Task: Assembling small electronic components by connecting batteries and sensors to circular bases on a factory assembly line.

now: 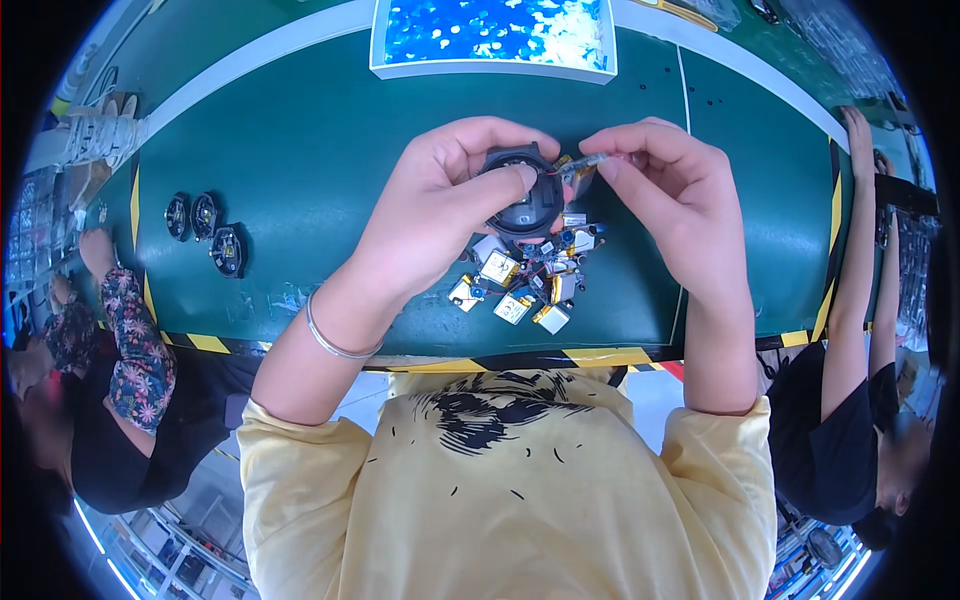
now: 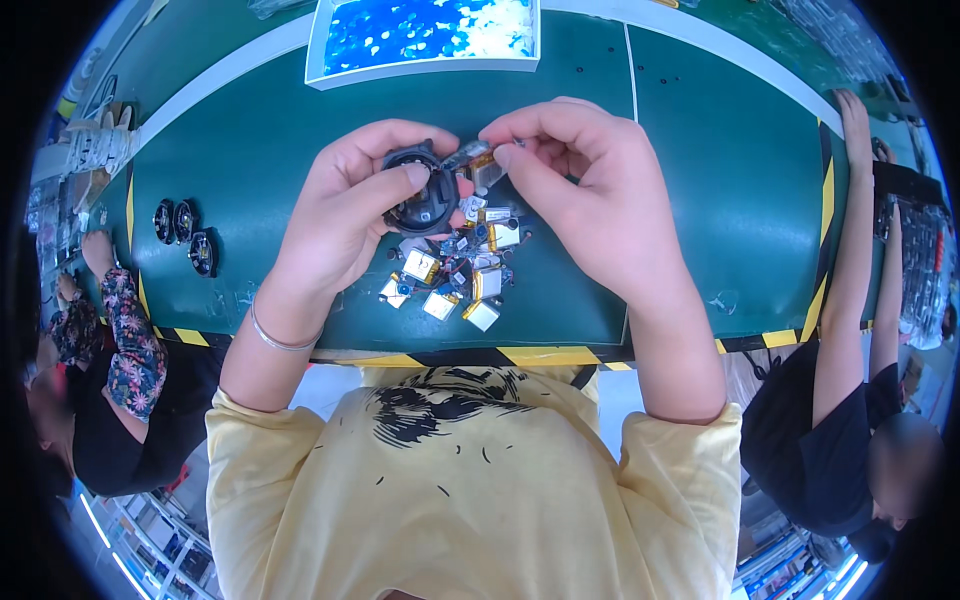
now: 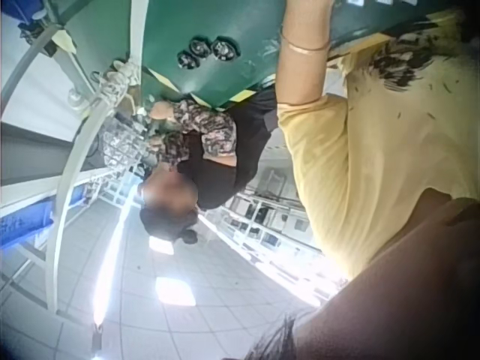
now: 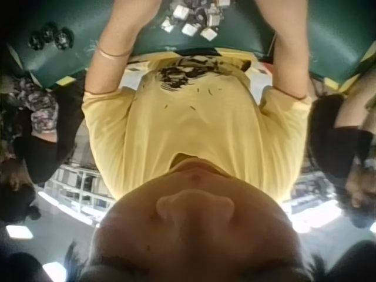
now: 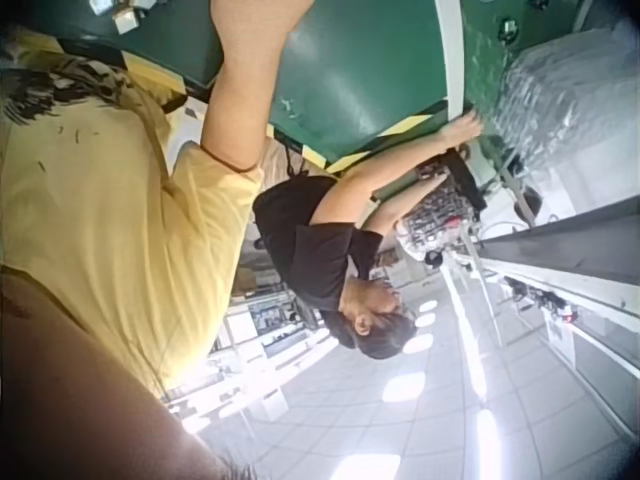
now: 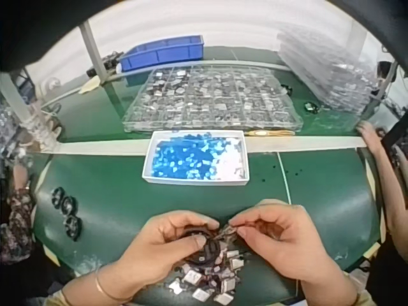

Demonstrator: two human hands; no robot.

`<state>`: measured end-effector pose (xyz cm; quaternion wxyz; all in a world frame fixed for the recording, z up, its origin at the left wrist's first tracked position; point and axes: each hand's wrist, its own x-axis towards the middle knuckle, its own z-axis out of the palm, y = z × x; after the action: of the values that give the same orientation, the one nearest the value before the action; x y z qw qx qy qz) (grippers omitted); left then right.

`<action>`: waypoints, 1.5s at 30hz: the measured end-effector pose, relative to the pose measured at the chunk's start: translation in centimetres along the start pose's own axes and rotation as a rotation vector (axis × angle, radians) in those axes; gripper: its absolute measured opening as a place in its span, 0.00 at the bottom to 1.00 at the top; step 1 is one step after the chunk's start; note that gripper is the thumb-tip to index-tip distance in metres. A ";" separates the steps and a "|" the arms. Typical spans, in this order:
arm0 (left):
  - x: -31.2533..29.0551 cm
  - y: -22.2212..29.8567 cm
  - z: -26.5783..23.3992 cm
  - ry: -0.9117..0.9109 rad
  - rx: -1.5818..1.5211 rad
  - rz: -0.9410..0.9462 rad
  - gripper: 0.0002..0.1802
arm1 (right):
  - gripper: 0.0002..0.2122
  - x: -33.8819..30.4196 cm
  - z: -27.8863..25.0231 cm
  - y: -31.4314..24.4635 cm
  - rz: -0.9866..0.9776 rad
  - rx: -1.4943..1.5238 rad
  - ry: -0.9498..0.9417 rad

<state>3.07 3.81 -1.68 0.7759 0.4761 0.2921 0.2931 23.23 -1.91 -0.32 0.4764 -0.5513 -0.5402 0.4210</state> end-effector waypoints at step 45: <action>0.1 0.3 -0.7 0.159 -0.200 -0.082 0.08 | 0.06 2.7 0.2 2.7 -0.517 -0.808 0.109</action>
<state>2.59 4.43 -1.65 0.8053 0.3590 0.3414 0.3256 23.69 0.90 -2.91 0.3406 -0.5613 -0.7541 0.0158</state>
